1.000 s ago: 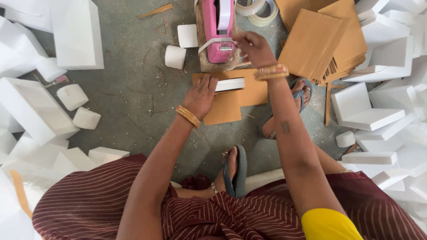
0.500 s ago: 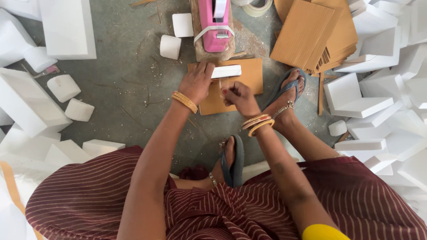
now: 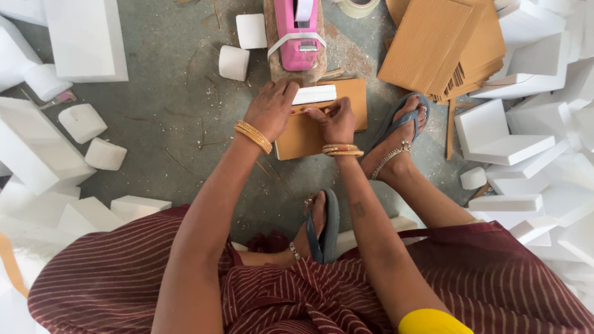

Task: The person places foam blocks into small cardboard boxes, applying tape from a dispenser to secure the foam or seal the boxes while sitting on the floor.

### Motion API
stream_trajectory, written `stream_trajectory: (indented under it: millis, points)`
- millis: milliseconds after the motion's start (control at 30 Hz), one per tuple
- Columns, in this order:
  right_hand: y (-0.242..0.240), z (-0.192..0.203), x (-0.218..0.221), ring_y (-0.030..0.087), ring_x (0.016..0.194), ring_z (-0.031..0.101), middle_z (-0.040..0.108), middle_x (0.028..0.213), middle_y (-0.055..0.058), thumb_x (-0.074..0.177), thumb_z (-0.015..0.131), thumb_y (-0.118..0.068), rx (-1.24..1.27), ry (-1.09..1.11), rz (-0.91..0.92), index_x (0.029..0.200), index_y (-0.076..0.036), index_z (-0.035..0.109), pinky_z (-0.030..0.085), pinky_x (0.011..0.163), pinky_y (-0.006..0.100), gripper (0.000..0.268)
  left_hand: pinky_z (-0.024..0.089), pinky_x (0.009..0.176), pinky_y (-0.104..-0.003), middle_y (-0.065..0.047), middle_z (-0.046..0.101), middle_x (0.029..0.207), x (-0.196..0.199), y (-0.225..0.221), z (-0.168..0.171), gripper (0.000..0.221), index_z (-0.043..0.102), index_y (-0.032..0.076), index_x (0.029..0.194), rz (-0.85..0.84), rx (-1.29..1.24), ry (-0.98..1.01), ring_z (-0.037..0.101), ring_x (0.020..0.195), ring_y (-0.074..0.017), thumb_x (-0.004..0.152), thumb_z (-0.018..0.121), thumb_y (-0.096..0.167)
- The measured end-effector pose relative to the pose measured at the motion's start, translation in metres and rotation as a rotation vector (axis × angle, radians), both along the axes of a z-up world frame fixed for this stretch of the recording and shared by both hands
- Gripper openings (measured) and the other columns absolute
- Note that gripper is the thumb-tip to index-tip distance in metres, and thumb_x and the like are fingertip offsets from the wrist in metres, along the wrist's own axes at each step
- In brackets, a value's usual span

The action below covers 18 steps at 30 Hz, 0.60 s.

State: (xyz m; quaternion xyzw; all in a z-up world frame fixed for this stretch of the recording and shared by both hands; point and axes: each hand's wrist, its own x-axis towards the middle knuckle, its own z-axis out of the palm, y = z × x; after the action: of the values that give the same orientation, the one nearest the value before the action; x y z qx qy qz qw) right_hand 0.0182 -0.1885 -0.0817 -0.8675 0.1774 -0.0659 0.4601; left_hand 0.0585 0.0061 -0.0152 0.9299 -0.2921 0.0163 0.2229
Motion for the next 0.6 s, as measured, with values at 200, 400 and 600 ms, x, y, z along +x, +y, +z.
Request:
stream_trajectory:
  millis: [200, 400, 600]
  points:
    - [-0.017, 0.001, 0.011, 0.035, 0.081, 0.071, 0.072, 0.085, 0.016, 0.066, 0.099, -0.039, -0.249, 0.134, 0.177, 0.131, -0.003, 0.048, 0.055, 0.072, 0.045, 0.09, 0.055, 0.089, -0.047, -0.015, 0.06, 0.122, -0.005, -0.002, 0.0, 0.044, 0.053, 0.006, 0.12, 0.031, -0.04, -0.029, 0.061, 0.105, -0.0366, 0.081, 0.074, 0.007]
    - [-0.057, -0.015, 0.015, 0.025, 0.108, 0.07, 0.07, 0.124, 0.017, 0.09, 0.072, -0.007, 0.049, -0.191, 0.377, 0.146, -0.003, 0.051, 0.06, 0.085, 0.035, 0.06, 0.056, 0.083, -0.045, -0.015, 0.06, 0.118, -0.009, -0.005, -0.007, 0.038, 0.053, 0.006, 0.115, 0.067, 0.029, -0.031, 0.062, 0.105, -0.0352, 0.082, 0.072, 0.008]
    - [-0.047, 0.047, 0.042, 0.015, 0.111, 0.067, 0.074, 0.117, 0.011, 0.109, 0.063, -0.008, 0.448, -0.17, 0.511, 0.162, -0.006, 0.032, 0.053, 0.099, 0.028, 0.061, 0.057, 0.08, -0.044, -0.011, 0.06, 0.12, -0.014, -0.002, -0.012, 0.039, 0.053, 0.007, 0.117, 0.057, -0.004, -0.089, 0.062, 0.105, -0.0325, 0.082, 0.072, 0.005]
